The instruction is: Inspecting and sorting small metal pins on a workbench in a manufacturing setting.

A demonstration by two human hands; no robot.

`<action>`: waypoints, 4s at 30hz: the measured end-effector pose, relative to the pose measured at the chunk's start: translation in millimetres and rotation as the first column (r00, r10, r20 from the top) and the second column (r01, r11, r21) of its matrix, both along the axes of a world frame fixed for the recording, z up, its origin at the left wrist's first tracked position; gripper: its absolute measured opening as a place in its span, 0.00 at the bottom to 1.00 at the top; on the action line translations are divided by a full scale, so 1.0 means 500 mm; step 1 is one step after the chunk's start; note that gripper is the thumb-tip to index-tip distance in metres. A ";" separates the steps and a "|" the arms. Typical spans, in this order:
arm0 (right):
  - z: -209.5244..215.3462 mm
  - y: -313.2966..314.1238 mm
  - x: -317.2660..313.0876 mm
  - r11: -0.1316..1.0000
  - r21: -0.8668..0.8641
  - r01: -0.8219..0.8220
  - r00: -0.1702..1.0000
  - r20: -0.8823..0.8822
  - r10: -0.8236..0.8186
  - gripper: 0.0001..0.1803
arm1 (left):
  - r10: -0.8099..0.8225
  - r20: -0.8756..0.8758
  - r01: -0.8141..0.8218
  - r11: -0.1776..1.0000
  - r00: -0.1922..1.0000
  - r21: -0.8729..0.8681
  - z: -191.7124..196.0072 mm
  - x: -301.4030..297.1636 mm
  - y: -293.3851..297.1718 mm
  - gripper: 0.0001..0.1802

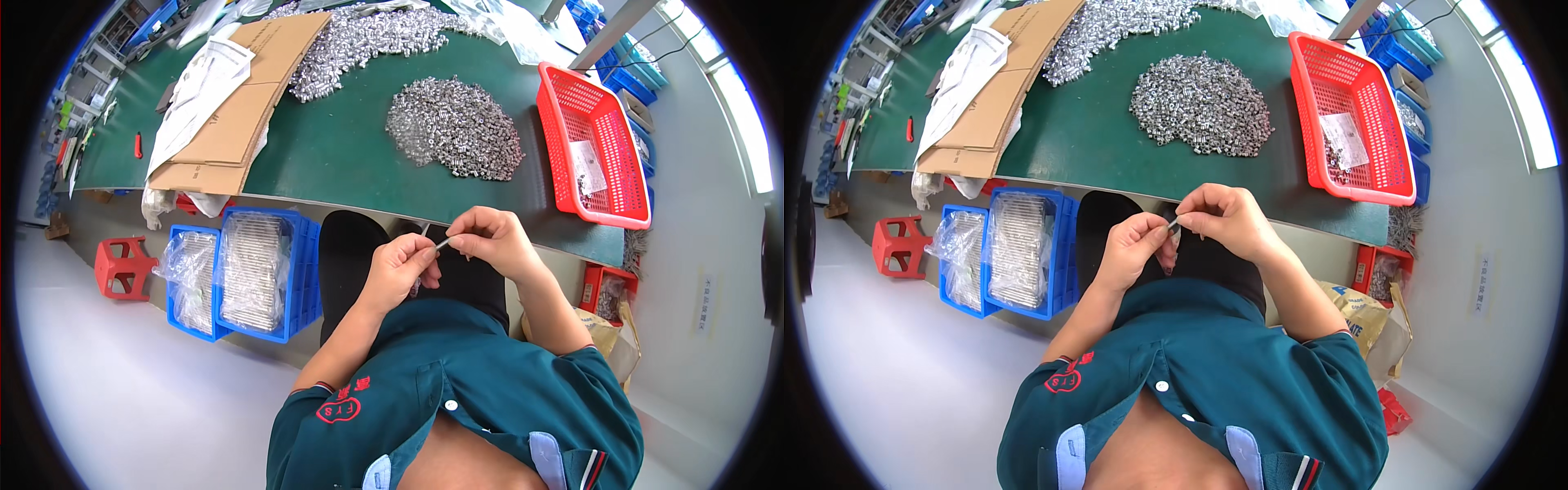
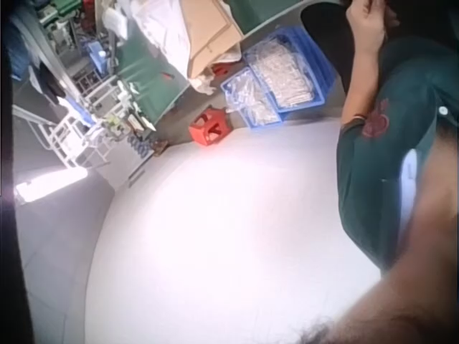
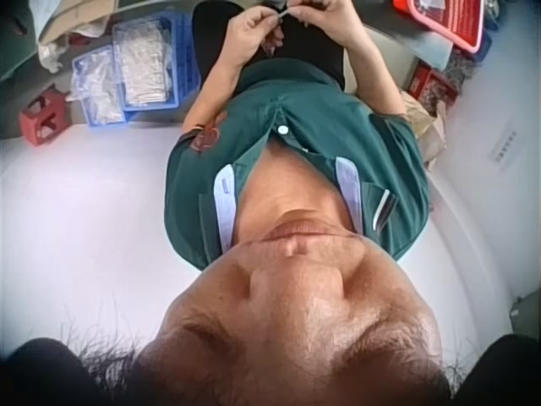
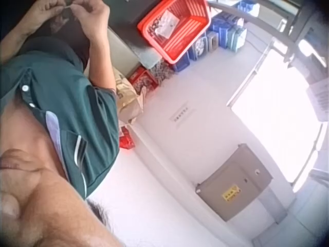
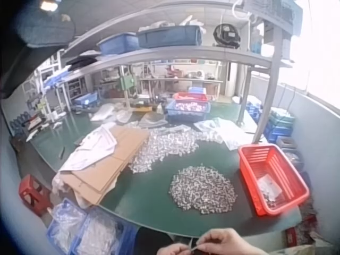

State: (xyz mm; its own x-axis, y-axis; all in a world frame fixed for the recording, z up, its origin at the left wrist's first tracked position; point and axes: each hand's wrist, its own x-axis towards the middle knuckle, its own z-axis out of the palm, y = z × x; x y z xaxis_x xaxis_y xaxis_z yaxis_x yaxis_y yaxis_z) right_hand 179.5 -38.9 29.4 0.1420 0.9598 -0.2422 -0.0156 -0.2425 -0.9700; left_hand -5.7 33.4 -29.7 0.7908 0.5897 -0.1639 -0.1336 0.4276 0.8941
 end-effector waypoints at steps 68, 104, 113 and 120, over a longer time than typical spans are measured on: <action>0.094 -0.122 0.364 0.852 0.452 0.267 0.708 0.508 -0.491 0.08 | -0.486 -0.372 0.612 0.632 0.791 0.475 0.311 0.552 0.051 0.17; 0.109 -0.132 0.369 0.810 0.454 0.370 0.796 0.295 -0.529 0.12 | -0.379 -0.318 0.493 0.609 0.869 0.621 0.294 0.539 0.047 0.09; 0.113 -0.135 0.382 0.818 0.407 0.407 0.828 0.212 -0.518 0.08 | -0.301 -0.396 0.497 0.488 0.867 0.717 0.283 0.543 0.062 0.13; 0.110 -0.141 0.388 0.831 0.469 0.297 0.701 0.484 -0.524 0.07 | -0.238 -0.341 0.412 0.627 0.909 0.661 0.265 0.517 0.076 0.15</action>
State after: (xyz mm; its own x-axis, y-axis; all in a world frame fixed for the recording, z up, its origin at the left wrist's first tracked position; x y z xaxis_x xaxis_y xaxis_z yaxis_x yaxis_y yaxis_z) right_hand 373.5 -109.3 84.2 0.5419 0.7685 0.3402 0.5454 -0.0136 -0.8381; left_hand 252.5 71.6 103.0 0.9528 0.3035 0.0105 0.1055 -0.3633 0.9257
